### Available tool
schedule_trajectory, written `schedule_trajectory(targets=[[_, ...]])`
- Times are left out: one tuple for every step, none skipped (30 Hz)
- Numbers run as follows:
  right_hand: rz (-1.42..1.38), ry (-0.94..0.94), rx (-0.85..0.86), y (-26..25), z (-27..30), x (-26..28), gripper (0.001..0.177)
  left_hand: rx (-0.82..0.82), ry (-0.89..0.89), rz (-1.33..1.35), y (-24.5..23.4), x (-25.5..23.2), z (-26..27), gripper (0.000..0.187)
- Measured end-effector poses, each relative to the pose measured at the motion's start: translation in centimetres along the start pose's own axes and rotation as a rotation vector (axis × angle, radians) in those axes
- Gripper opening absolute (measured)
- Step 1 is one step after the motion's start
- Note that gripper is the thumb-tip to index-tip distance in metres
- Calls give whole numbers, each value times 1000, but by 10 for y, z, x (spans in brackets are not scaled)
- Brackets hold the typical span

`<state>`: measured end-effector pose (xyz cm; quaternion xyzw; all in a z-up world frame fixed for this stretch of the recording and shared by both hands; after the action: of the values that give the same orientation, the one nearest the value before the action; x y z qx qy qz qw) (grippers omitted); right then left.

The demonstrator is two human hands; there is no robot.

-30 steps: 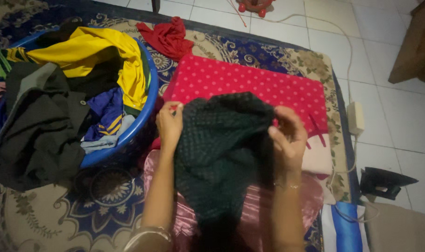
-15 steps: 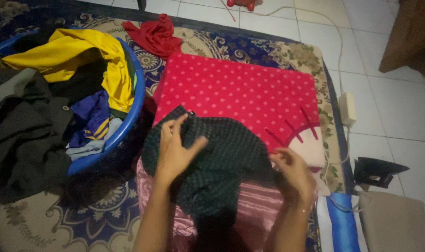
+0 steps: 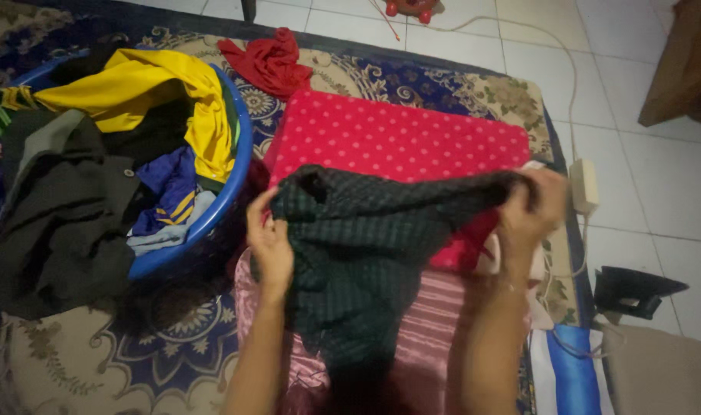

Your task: The person irons several garments on a bed using an electric iron. They smooth and fold a white shirt, then a dark green checkered shirt, and finally a yellow jersey, placing each folded item aside after ironing.

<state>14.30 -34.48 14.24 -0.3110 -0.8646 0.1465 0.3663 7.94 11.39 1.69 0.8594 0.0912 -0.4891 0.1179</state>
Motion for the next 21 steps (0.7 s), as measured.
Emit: schedule_trajectory(targets=[[76,26,110,20,-8,-5,28,61,-92,-237,8,4,1,50],[183,44,252,47,-13,-10,35,123,-185,-475,15,8,3,53],[291,61,394,76,-13,-17,43,183,-279,-711,19,12,3,56],[235,70,440,91,-3,-21,44,178,-289,-712,20,10,5,50],[175,76,483,105,7,-25,46,172,-294,-715,21,5,4,47],[132,124,468,111,13,-33,44,167,-300,-718,23,1,0,47],[91,181,460,115,27,-42,42,136,-234,-771,26,-12,0,56],[49,237,453,117,38,-52,40,106,-168,-824,31,-24,0,66],[34,287,393,111,49,-60,36,83,-105,-875,37,-34,1,78],[20,335,333,103,60,-65,32,87,-54,-851,45,-41,2,73],[5,373,261,96,61,-70,29,85,11,-823,54,-48,-5,67],[-28,406,251,96,61,-71,24,83,77,-795,61,-53,-11,62],[-60,442,241,95,62,-70,20,154,74,-823,72,-51,-18,51],[-92,478,231,94,63,-66,16,225,72,-851,84,-46,-24,41],[-154,484,225,95,65,-58,15,297,64,-878,95,-39,-27,32],[-216,490,220,99,69,-46,15,325,-18,-954,97,-27,-32,34],[-280,494,217,107,73,-33,15,351,-103,-1030,97,-15,-35,37],[-325,451,246,117,69,-15,14,377,-188,-1105,95,-5,-33,40],[-375,401,271,131,62,3,13,356,-222,-1160,90,-2,-35,43],[-294,339,342,140,59,24,12,335,-257,-1215,84,0,-34,49],[-216,281,412,152,61,46,12,317,-295,-1273,78,0,-29,57]])
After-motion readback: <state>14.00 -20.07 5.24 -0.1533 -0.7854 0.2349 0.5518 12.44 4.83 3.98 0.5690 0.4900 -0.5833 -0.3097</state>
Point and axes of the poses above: each hand's wrist, its own z-axis away from the middle knuckle, its own y-axis out of the palm, x = y × z, the point moved 10 cm from there along -z, towards the middle knuckle, and after that the axes turned 15 degrees about x, right-handed, at the moved point
